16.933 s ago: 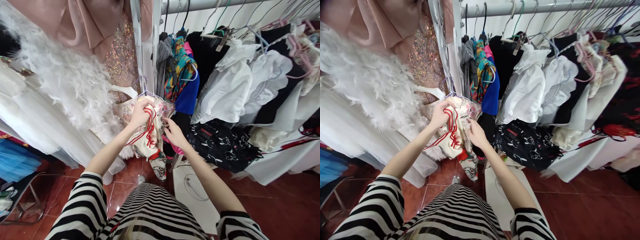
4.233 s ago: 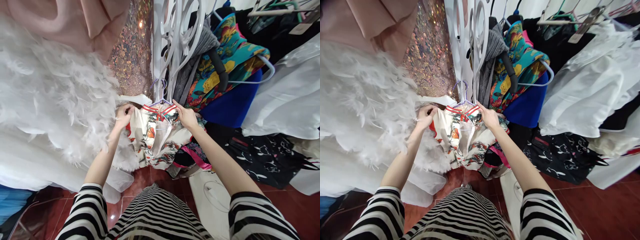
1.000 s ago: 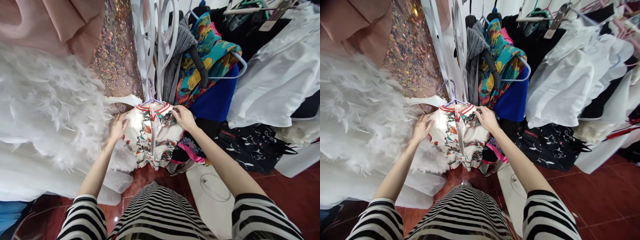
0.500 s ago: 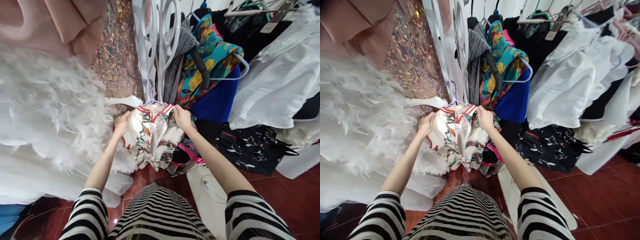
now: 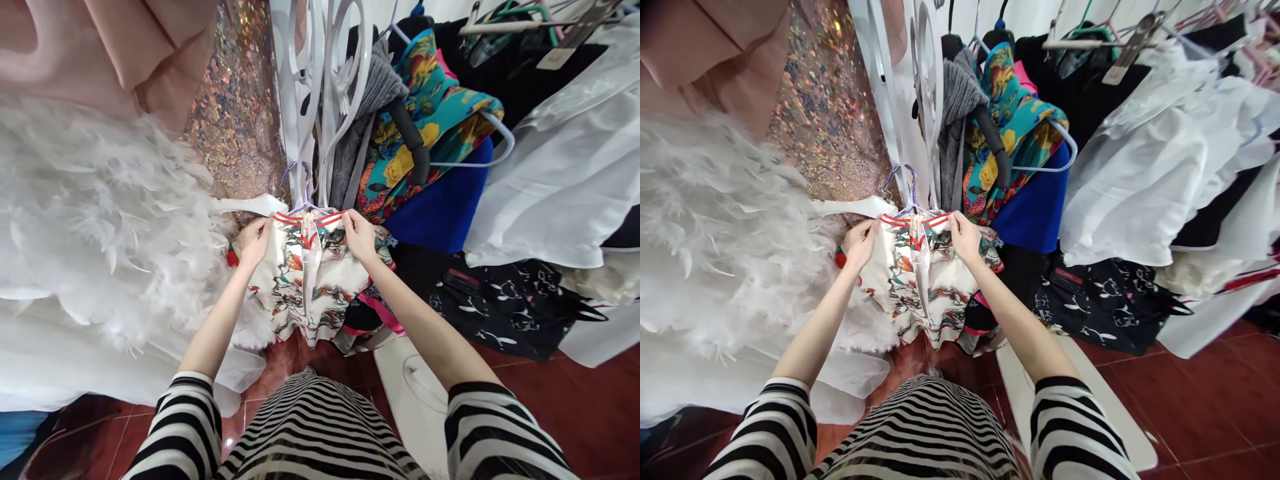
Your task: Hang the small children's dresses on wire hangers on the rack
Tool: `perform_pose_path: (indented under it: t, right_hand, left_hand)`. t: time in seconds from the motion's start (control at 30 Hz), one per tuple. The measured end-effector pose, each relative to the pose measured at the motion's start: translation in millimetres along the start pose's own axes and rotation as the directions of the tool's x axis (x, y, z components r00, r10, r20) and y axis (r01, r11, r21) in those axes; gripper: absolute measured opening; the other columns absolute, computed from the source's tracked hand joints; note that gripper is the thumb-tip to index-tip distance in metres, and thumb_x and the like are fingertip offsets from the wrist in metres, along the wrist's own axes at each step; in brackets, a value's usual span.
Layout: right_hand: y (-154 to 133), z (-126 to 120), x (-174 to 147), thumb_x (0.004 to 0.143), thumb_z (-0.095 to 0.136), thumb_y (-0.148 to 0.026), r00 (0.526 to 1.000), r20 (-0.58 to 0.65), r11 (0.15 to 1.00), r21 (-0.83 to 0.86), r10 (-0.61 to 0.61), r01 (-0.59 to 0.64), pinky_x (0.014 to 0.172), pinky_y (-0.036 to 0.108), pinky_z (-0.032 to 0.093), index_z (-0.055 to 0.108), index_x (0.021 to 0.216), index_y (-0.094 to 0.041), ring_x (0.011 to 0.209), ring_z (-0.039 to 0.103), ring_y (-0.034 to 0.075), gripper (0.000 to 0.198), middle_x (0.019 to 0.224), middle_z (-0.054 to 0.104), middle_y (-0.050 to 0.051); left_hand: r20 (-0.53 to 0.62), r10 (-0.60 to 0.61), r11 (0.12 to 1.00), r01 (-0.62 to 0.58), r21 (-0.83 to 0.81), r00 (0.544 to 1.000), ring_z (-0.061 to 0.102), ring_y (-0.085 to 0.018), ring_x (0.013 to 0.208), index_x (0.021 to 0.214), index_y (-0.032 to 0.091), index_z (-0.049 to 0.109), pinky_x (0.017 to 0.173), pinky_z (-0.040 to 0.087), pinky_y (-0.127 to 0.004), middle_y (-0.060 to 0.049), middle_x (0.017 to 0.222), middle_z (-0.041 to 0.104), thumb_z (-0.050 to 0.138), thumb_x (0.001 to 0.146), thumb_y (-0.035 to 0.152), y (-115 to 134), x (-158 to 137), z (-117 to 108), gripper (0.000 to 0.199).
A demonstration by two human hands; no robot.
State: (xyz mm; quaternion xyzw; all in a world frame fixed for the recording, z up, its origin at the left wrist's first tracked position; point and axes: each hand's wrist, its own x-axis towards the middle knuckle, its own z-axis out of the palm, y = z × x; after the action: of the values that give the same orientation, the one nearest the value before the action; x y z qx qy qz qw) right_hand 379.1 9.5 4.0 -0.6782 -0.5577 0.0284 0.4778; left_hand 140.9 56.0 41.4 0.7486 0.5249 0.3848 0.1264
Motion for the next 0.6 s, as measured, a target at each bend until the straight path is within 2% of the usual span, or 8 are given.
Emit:
perform_pose_path:
  t: [0.13,0.33,0.43,0.6]
  right_hand:
    - [-6.4,3.9,-0.6,0.098,0.026,-0.056,0.998,-0.051,0.997,0.079,0.030,-0.026,0.060,0.028,0.038,0.053,0.075,-0.025,0.069,0.059,0.021,0.047,0.066,0.060,0.001]
    - [-7.7,3.6,-3.1,0.093,0.042,-0.055,0.999,-0.033,1.000,-0.002,0.003,-0.003,0.058,0.027,0.037,0.060,0.087,-0.025,0.071,0.062,0.022,0.035,0.072,0.065,0.001]
    - [-7.4,2.8,-0.3,0.094,0.041,-0.054,1.000,-0.016,1.000,-0.021,0.003,-0.004,0.057,0.027,0.035,0.055,0.079,-0.025,0.068,0.059,0.021,0.035,0.066,0.061,0.000]
    - [-7.4,4.3,6.3,0.095,0.039,-0.054,0.998,-0.029,0.999,0.009,0.051,-0.051,0.056,0.026,0.034,0.044,0.070,-0.025,0.062,0.054,0.018,0.038,0.061,0.055,-0.002]
  left_hand:
    - [-0.119,0.054,0.990,-0.068,-0.122,0.991,0.062,-0.016,0.076,0.074,0.021,0.065,0.070,0.047,-0.023,-0.001,0.077,0.068,0.042,0.097,0.036,-3.6,5.9,5.8,0.036]
    - [-0.134,0.183,0.982,-0.188,-0.025,0.974,0.066,-0.017,0.087,0.093,0.022,0.073,0.079,0.052,-0.024,-0.003,0.092,0.071,0.064,0.087,0.042,-4.4,-2.4,11.3,0.023]
    - [-0.165,0.174,0.982,-0.183,-0.043,0.971,0.068,-0.018,0.088,0.094,0.021,0.076,0.078,0.053,-0.026,-0.005,0.092,0.072,0.060,0.090,0.039,-5.2,-2.3,14.4,0.024]
    - [-0.216,0.114,0.971,-0.155,-0.182,0.970,0.068,-0.017,0.083,0.085,0.019,0.076,0.076,0.054,-0.026,-0.004,0.085,0.072,0.063,0.088,0.036,-5.3,6.7,21.2,0.021]
